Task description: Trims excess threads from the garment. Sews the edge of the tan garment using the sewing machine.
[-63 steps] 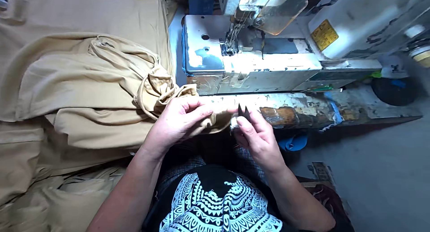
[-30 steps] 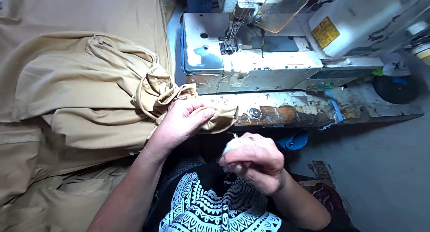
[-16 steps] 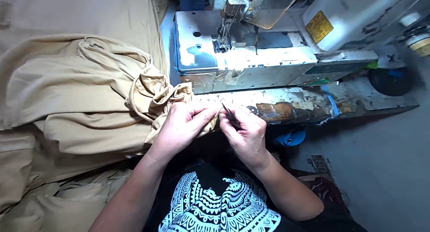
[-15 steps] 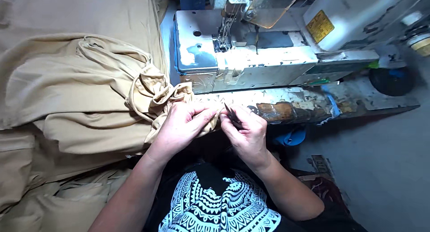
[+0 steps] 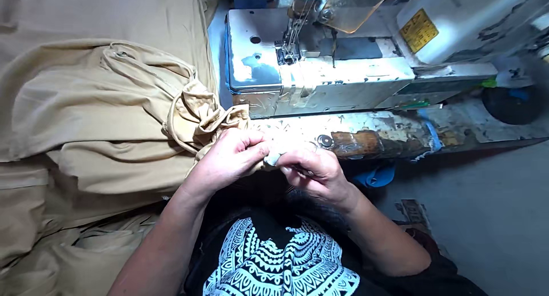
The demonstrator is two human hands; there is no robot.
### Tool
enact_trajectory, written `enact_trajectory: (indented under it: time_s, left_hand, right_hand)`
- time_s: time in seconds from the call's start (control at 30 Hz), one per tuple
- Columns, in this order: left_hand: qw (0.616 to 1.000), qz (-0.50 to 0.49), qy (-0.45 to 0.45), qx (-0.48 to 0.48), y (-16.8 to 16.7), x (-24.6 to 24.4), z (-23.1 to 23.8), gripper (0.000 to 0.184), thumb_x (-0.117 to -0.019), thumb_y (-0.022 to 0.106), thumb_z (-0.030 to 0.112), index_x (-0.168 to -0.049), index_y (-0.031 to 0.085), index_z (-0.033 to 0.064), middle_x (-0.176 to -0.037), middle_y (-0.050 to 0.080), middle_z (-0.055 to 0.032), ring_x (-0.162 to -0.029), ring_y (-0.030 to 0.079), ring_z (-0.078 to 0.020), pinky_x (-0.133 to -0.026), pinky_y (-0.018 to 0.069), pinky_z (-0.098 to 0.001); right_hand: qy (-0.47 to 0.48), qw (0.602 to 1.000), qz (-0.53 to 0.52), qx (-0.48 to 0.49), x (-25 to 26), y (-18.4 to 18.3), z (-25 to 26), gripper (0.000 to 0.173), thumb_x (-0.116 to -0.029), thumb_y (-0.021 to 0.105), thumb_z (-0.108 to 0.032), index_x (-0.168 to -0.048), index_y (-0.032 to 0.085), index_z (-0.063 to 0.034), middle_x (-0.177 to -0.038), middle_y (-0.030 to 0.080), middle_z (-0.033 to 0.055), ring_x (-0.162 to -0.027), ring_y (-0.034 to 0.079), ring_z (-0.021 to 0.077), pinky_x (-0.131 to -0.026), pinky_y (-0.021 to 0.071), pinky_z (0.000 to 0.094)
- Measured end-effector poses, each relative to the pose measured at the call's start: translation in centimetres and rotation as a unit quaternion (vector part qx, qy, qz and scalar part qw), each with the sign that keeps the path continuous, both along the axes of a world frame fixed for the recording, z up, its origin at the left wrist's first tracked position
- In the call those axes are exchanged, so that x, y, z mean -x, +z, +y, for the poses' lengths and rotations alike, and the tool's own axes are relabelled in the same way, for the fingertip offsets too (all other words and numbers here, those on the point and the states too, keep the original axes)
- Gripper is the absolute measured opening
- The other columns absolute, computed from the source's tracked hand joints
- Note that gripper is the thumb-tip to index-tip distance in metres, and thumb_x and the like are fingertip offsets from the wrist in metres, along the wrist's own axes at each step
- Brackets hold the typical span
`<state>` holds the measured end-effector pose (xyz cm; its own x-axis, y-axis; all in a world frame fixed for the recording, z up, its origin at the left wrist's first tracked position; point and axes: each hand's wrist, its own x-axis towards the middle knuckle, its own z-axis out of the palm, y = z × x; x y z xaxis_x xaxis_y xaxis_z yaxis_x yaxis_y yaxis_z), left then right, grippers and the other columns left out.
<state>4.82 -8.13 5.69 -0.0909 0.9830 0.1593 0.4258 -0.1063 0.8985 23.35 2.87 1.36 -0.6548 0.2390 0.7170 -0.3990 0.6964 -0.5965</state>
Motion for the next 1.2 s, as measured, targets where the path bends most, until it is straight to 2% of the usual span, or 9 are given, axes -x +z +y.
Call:
enact_trajectory:
  time_s: [0.17,0.43,0.53,0.7,0.87,0.93,1.03,1.13,1.2]
  left_hand:
    - [0.997,0.069,0.018,-0.008,-0.8,-0.3,0.2,0.029,-0.0983,0.06,0.022,-0.072,0.071,0.0145,-0.057,0.054,0.0112,-0.054,0.046,0.0036,-0.052,0.0331,-0.0166]
    - [0.994,0.104,0.02,-0.008,-1.3,-0.7,0.3,0.028,-0.0987,0.06,0.024,-0.075,0.072,0.0146,-0.059,0.058,0.011,-0.055,0.049,0.0034,-0.059,0.0376,-0.02]
    - [0.998,0.034,0.047,0.021,-0.5,0.2,-0.5,0.027,-0.0991,0.062,0.02,-0.075,0.071,0.0143,-0.06,0.06,0.0081,-0.051,0.052,0.001,-0.046,0.041,-0.017]
    - [0.999,-0.011,0.025,0.029,-0.3,0.2,-0.4,0.026,-0.1012,0.061,0.02,-0.081,0.075,0.0129,-0.063,0.062,0.0063,-0.053,0.053,0.0,-0.048,0.0414,-0.0167]
    - [0.999,-0.047,0.007,0.023,-0.2,1.1,-0.8,0.025,-0.1003,0.062,0.018,-0.08,0.075,0.0116,-0.063,0.063,0.0045,-0.053,0.054,-0.0004,-0.049,0.0428,-0.0157]
    - [0.999,-0.043,0.007,0.026,0.1,1.0,-0.6,0.026,-0.1004,0.062,0.019,-0.079,0.075,0.0117,-0.063,0.062,0.0043,-0.053,0.053,-0.0006,-0.048,0.042,-0.0158]
    - [1.0,-0.002,0.021,0.022,1.7,1.0,-0.6,0.028,-0.1004,0.062,0.021,-0.077,0.074,0.0132,-0.063,0.063,0.0046,-0.053,0.055,-0.0015,-0.048,0.0432,-0.017]
    - [0.998,0.058,0.001,-0.012,3.9,1.0,-0.3,0.028,-0.1005,0.061,0.022,-0.076,0.072,0.0141,-0.066,0.062,0.0067,-0.057,0.055,-0.0003,-0.051,0.0435,-0.0166]
    - [0.993,0.104,-0.024,-0.044,5.5,1.3,-0.1,0.022,-0.0986,0.064,0.02,-0.081,0.075,0.0132,-0.069,0.066,0.0082,-0.061,0.058,0.0023,-0.054,0.0473,-0.0151]
  right_hand:
    - [-0.041,0.978,-0.123,-0.161,-1.8,0.9,1.9,0.015,-0.0947,0.055,-0.009,-0.092,0.068,-0.0006,-0.073,0.057,0.0059,-0.064,0.055,0.0122,-0.057,0.044,0.0227]
    - [-0.137,0.935,-0.204,-0.255,-5.0,0.2,3.2,0.013,-0.0922,0.057,-0.01,-0.087,0.066,-0.002,-0.073,0.057,0.0098,-0.055,0.057,0.0209,-0.045,0.045,0.0329]
    - [-0.204,0.911,-0.27,-0.235,-7.2,-0.5,5.1,0.01,-0.089,0.06,-0.008,-0.088,0.062,0.0018,-0.078,0.06,0.0158,-0.063,0.064,0.0308,-0.052,0.0521,0.0437]
    - [-0.289,0.885,-0.294,-0.216,-8.7,0.3,5.7,0.009,-0.0867,0.064,-0.003,-0.089,0.064,0.0053,-0.08,0.061,0.0208,-0.065,0.065,0.0367,-0.054,0.0528,0.0491]
    - [-0.446,0.786,-0.411,-0.118,-9.4,1.8,8.0,0.018,-0.0981,0.061,-0.004,-0.108,0.064,0.0111,-0.102,0.062,0.0354,-0.084,0.066,0.0553,-0.067,0.0505,0.0697]
    - [-0.41,0.808,-0.409,-0.106,-8.6,1.3,7.9,0.028,-0.0981,0.069,-0.019,-0.111,0.068,0.0056,-0.103,0.064,0.0317,-0.089,0.066,0.0521,-0.072,0.0522,0.0683]
    - [-0.351,0.873,-0.307,-0.141,-6.6,0.3,6.9,0.043,-0.0965,0.068,-0.038,-0.119,0.072,-0.0008,-0.113,0.066,0.0278,-0.11,0.062,0.049,-0.096,0.0449,0.0666]
    - [-0.176,0.973,-0.15,0.015,-3.2,2.2,4.2,0.043,-0.0971,0.066,-0.037,-0.127,0.07,-0.0065,-0.124,0.069,0.0084,-0.116,0.063,0.0175,-0.1,0.0515,0.0373]
    - [-0.017,0.973,-0.137,0.186,-1.0,3.3,3.1,0.025,-0.0933,0.072,-0.021,-0.115,0.075,-0.0093,-0.107,0.073,-0.0028,-0.097,0.067,0.0017,-0.087,0.0571,0.0222]
